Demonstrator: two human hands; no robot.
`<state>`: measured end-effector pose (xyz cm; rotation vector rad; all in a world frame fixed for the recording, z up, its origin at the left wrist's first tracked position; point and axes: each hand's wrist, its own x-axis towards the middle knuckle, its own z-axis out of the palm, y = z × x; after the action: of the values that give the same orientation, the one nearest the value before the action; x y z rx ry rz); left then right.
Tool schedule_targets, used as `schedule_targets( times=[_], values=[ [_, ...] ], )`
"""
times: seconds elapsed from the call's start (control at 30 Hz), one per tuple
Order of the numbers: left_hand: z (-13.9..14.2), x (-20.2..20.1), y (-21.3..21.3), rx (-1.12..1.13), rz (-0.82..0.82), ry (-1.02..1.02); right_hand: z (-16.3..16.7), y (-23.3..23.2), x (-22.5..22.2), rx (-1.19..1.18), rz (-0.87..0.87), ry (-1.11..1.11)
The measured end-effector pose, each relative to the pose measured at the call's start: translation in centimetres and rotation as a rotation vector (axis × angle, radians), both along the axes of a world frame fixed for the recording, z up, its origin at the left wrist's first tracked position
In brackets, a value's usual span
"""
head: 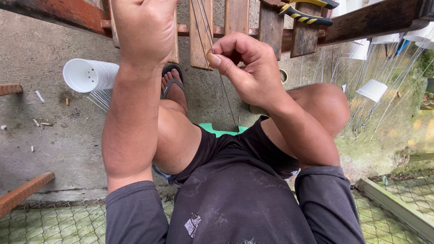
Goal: The person bends metal wires into hooks using pliers and attaches them to a white plastic cup. They repeat the bending process for multiple wires and then thread the wires through holes in the cup to create a hanging planter.
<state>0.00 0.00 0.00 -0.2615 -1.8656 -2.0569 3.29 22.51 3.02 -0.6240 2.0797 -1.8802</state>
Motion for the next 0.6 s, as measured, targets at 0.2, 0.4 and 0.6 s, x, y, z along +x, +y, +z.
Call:
schedule_targets(
  times=[0.2, 0.4, 0.6],
  values=[
    [-0.1, -1.1, -0.7, 0.062, -0.071, 0.033, 0.5, -0.1, -0.2, 0.021, -0.011, 0.017],
    [1.5, -1.2, 0.4, 0.396, -0.33, 0.039, 1.0, 1.0, -0.2, 0.128, -0.139, 0.253],
    [2.9, -0.3, 1.2, 0.261, -0.426, 0.081, -0.1, 1.1, -0.4, 0.03, -0.094, 0.165]
  ],
)
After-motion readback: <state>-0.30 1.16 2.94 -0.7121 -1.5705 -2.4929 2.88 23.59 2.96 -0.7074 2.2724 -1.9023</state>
